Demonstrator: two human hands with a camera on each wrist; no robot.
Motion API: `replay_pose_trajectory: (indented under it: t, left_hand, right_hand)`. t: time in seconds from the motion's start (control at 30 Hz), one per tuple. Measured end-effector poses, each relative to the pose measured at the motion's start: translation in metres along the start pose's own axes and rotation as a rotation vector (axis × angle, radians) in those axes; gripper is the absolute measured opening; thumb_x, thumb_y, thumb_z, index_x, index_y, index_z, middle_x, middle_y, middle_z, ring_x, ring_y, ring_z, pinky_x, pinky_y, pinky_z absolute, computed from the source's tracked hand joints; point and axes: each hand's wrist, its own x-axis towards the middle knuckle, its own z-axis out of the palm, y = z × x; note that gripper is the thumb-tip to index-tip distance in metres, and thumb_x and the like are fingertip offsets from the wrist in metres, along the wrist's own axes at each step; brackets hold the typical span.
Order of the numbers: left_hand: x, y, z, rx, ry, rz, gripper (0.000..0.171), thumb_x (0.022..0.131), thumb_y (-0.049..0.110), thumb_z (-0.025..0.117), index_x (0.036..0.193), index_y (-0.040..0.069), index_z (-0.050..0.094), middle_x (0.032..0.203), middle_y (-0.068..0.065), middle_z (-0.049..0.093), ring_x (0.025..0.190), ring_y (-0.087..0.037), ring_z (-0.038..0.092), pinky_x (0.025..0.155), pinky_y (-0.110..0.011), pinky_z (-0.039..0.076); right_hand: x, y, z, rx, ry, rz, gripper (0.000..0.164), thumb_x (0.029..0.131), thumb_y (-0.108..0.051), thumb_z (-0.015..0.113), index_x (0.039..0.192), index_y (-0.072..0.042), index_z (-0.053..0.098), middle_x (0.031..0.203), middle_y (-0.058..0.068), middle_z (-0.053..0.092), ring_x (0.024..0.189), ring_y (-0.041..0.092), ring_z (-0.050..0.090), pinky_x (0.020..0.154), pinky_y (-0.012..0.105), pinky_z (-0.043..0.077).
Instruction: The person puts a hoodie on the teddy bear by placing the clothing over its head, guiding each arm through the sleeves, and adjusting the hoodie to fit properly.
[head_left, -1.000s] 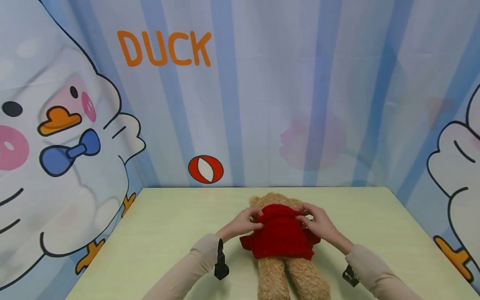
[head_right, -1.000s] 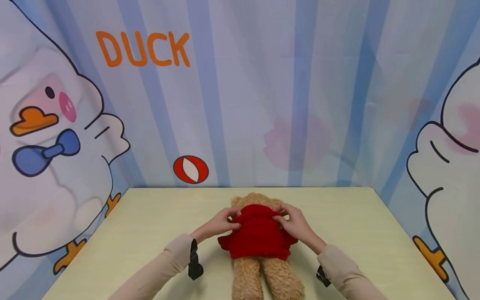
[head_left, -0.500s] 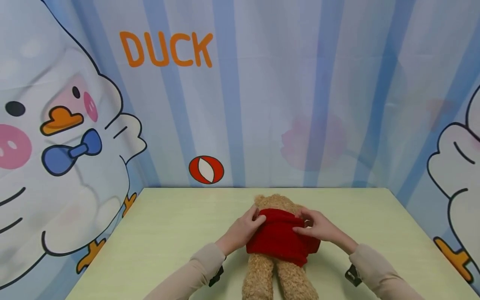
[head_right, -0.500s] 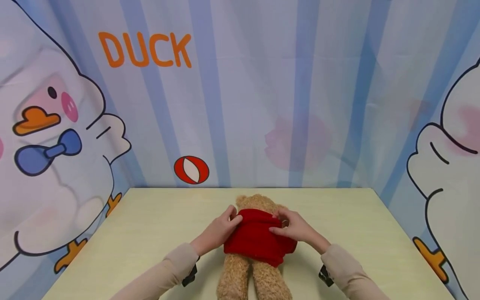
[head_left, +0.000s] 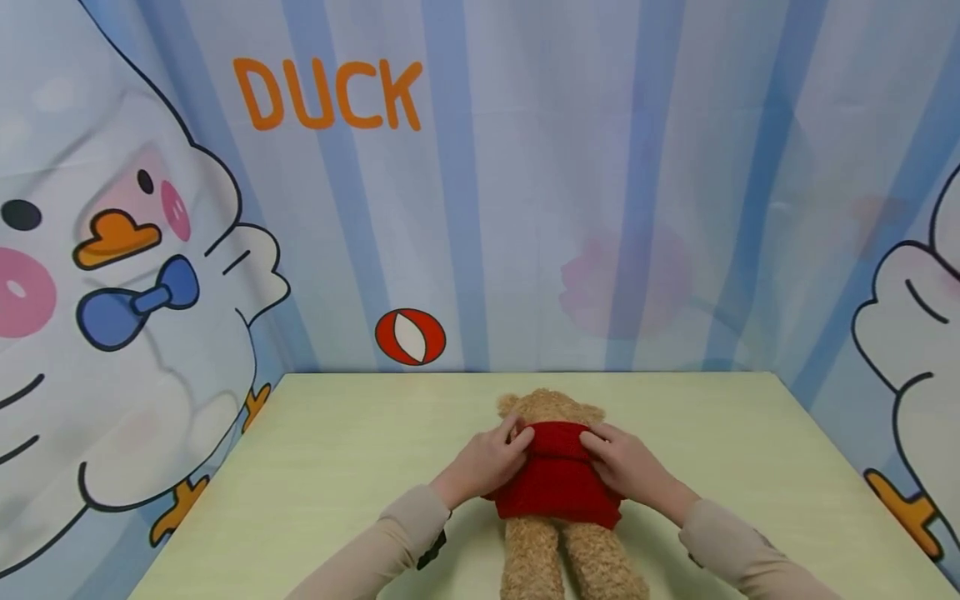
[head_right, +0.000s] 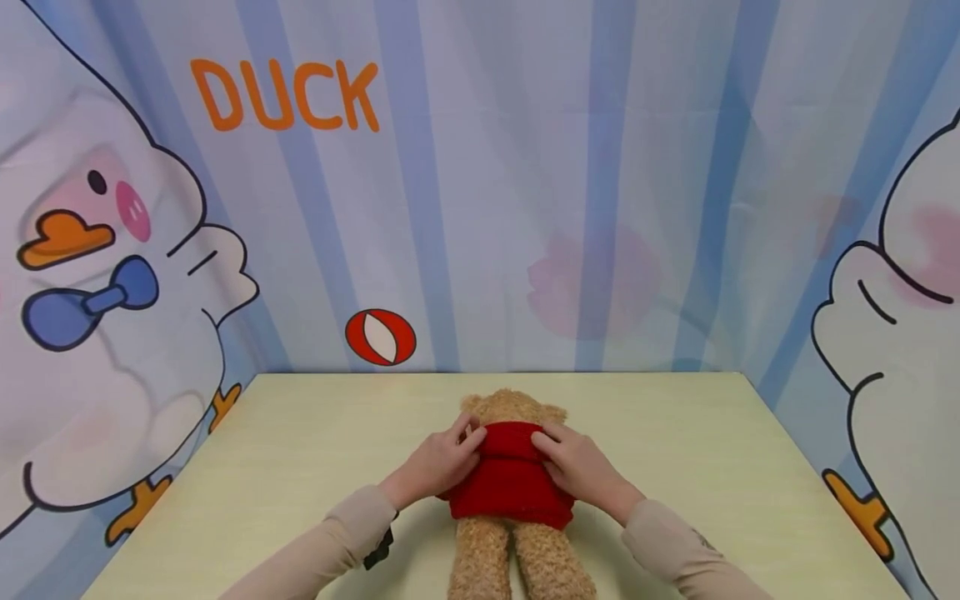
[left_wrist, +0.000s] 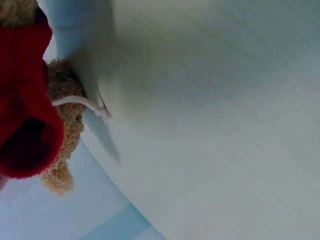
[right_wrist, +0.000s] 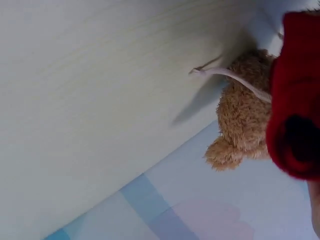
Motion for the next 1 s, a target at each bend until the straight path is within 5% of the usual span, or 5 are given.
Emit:
replay_pose_trajectory:
  t: [0.27, 0.57, 0.77, 0.87, 1.0]
  left_hand:
    - [0.017, 0.006, -0.014, -0.066, -0.091, 0.024, 0.019, 0.088, 0.030, 0.054, 0.094, 0.011, 0.053, 0.084, 0.001, 0.053, 0.072, -0.008, 0.052, 0.062, -0.016, 0.046]
    - [0.035, 0.006, -0.029, -0.582, -0.460, -0.434, 0.042, 0.086, 0.029, 0.056, 0.120, 0.010, 0.042, 0.115, -0.007, 0.047, 0.098, -0.015, 0.050, 0.082, -0.025, 0.044]
    - [0.037, 0.017, -0.020, -0.288, -0.308, -0.244, 0.025, 0.086, 0.019, 0.055, 0.106, 0.006, 0.046, 0.096, -0.005, 0.051, 0.076, -0.012, 0.053, 0.065, -0.019, 0.045]
    - [0.035, 0.018, -0.018, 0.006, -0.219, -0.081, 0.024, 0.086, 0.015, 0.055, 0.108, 0.004, 0.050, 0.098, -0.006, 0.054, 0.076, -0.012, 0.057, 0.063, -0.019, 0.049]
    - [0.025, 0.015, -0.014, 0.363, -0.174, 0.077, 0.027, 0.087, 0.015, 0.055, 0.113, 0.006, 0.053, 0.107, -0.008, 0.055, 0.085, -0.013, 0.060, 0.060, -0.018, 0.050]
  right_hand:
    - [0.011, 0.004, -0.013, 0.356, -0.206, 0.332, 0.026, 0.081, -0.008, 0.061, 0.106, -0.010, 0.053, 0.093, 0.001, 0.057, 0.071, 0.008, 0.052, 0.050, 0.015, 0.042]
    - [0.014, 0.003, -0.013, 0.302, -0.110, 0.218, 0.021, 0.078, 0.004, 0.060, 0.096, -0.007, 0.059, 0.088, 0.004, 0.062, 0.071, 0.011, 0.059, 0.057, 0.019, 0.048]
    - [0.014, 0.003, -0.014, 0.321, -0.126, 0.230, 0.021, 0.076, 0.003, 0.064, 0.091, -0.007, 0.054, 0.081, 0.003, 0.058, 0.067, 0.012, 0.058, 0.055, 0.017, 0.047]
    - [0.016, 0.004, -0.013, 0.101, -0.118, 0.097, 0.004, 0.088, -0.009, 0.053, 0.086, -0.007, 0.050, 0.077, 0.001, 0.053, 0.062, 0.012, 0.053, 0.052, 0.019, 0.044]
    - [0.015, 0.004, -0.006, -0.248, -0.024, -0.104, 0.034, 0.098, -0.019, 0.022, 0.083, -0.004, 0.048, 0.076, 0.006, 0.049, 0.056, 0.014, 0.049, 0.042, 0.020, 0.039]
